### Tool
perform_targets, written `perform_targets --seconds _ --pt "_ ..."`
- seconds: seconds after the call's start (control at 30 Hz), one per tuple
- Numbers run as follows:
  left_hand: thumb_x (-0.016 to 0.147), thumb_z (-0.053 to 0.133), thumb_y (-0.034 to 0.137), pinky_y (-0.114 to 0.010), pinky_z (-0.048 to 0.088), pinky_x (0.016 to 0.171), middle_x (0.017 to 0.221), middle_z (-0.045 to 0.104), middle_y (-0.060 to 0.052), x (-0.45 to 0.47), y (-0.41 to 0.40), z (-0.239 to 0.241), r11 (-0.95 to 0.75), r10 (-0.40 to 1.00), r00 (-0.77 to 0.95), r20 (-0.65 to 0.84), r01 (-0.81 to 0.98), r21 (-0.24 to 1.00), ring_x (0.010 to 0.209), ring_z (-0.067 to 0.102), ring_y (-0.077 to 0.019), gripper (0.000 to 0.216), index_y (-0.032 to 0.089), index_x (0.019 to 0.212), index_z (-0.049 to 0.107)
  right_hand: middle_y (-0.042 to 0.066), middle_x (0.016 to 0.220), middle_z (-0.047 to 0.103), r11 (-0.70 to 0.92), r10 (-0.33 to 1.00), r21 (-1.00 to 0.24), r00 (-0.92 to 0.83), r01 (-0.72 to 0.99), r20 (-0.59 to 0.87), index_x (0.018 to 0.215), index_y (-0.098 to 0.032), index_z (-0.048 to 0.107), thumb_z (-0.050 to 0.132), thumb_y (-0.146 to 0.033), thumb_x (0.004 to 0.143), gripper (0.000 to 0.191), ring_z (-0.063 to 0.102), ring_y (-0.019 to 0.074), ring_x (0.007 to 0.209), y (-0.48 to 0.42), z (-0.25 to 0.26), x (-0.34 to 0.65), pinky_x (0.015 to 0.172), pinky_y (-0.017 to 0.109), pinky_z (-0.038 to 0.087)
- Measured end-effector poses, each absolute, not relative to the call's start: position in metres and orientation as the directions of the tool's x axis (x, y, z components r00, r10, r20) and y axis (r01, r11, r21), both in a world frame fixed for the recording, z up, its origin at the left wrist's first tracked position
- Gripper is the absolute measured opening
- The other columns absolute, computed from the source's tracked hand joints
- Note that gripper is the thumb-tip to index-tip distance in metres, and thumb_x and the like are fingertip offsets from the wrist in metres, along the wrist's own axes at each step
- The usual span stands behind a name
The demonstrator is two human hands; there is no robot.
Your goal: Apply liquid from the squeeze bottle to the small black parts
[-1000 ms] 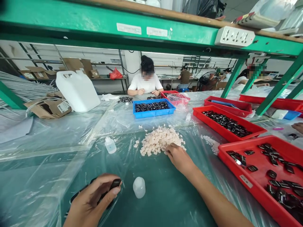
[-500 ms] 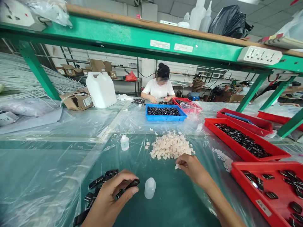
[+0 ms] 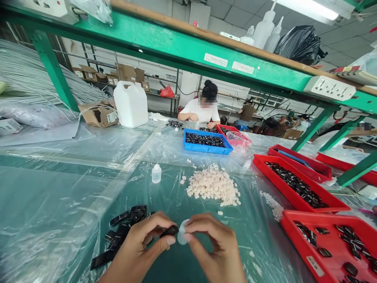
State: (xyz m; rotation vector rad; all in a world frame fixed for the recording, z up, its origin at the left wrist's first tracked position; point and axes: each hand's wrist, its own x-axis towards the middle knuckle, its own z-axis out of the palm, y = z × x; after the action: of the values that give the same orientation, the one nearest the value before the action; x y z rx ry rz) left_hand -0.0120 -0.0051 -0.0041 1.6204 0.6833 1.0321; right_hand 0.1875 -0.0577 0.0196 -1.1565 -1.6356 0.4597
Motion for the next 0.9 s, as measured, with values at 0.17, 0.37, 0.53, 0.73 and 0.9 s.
perform_targets --seconds 0.17,0.37,0.53,0.73,0.9 --pt "0.103 0.058 0.037 -0.025 0.052 0.065 0.079 0.06 0.002 -0.012 -0.009 -0.007 -0.277 0.803 0.519 0.294 -0.111 0.954 0.067 0.063 -0.0151 0.02 0.023 0.089 0.063 -0.003 0.095 0.077 0.498 0.821 -0.764 0.063 0.41 0.568 0.096 -0.035 0.075 0.074 -0.019 0.092 0.016 0.075 0.0155 0.087 -0.059 0.007 0.158 0.075 0.022 0.061" --pt "0.107 0.047 0.035 -0.027 0.037 0.064 0.077 0.058 0.002 -0.016 -0.014 -0.009 -0.356 0.767 0.55 0.331 -0.064 0.932 0.069 0.053 -0.0165 0.021 0.023 0.092 0.055 0.001 0.102 0.075 0.526 0.779 -0.688 0.042 0.499 0.626 0.104 -0.033 0.077 0.072 -0.013 0.093 0.023 0.074 0.017 0.091 -0.068 0.009 0.151 0.083 0.025 0.058" --pt "0.107 0.04 0.032 -0.029 0.039 0.068 0.081 0.054 0.0 -0.016 -0.014 -0.017 -0.386 0.749 0.568 0.341 -0.043 0.921 0.072 0.051 -0.0187 0.022 0.024 0.09 0.05 0.004 0.111 0.07 0.601 0.738 -0.519 -0.175 0.608 0.652 0.125 -0.029 0.066 0.062 -0.003 0.097 0.039 0.072 0.0134 0.099 -0.073 0.005 0.152 0.089 0.019 0.056" --pt "0.109 0.038 0.036 -0.029 0.043 0.073 0.087 0.051 0.0 -0.018 -0.011 -0.016 -0.383 0.735 0.593 0.328 -0.036 0.923 0.078 0.052 -0.0195 0.023 0.025 0.094 0.05 0.003 0.114 0.068 0.576 0.779 -0.511 -0.238 0.638 0.58 0.127 -0.03 0.063 0.058 -0.007 0.099 0.036 0.071 0.0121 0.105 -0.073 0.009 0.156 0.092 0.019 0.057" --pt "0.106 0.043 0.05 -0.026 0.03 0.059 0.075 0.036 0.005 -0.015 -0.014 -0.013 -0.322 0.83 0.498 0.254 0.055 0.945 0.064 0.036 -0.0174 0.03 0.027 0.088 0.052 0.007 0.119 0.07 0.269 0.859 -0.458 0.004 0.848 0.511 0.122 -0.023 0.065 0.049 -0.026 0.108 0.022 0.068 0.0193 0.112 -0.057 0.03 0.26 0.097 0.037 0.058"
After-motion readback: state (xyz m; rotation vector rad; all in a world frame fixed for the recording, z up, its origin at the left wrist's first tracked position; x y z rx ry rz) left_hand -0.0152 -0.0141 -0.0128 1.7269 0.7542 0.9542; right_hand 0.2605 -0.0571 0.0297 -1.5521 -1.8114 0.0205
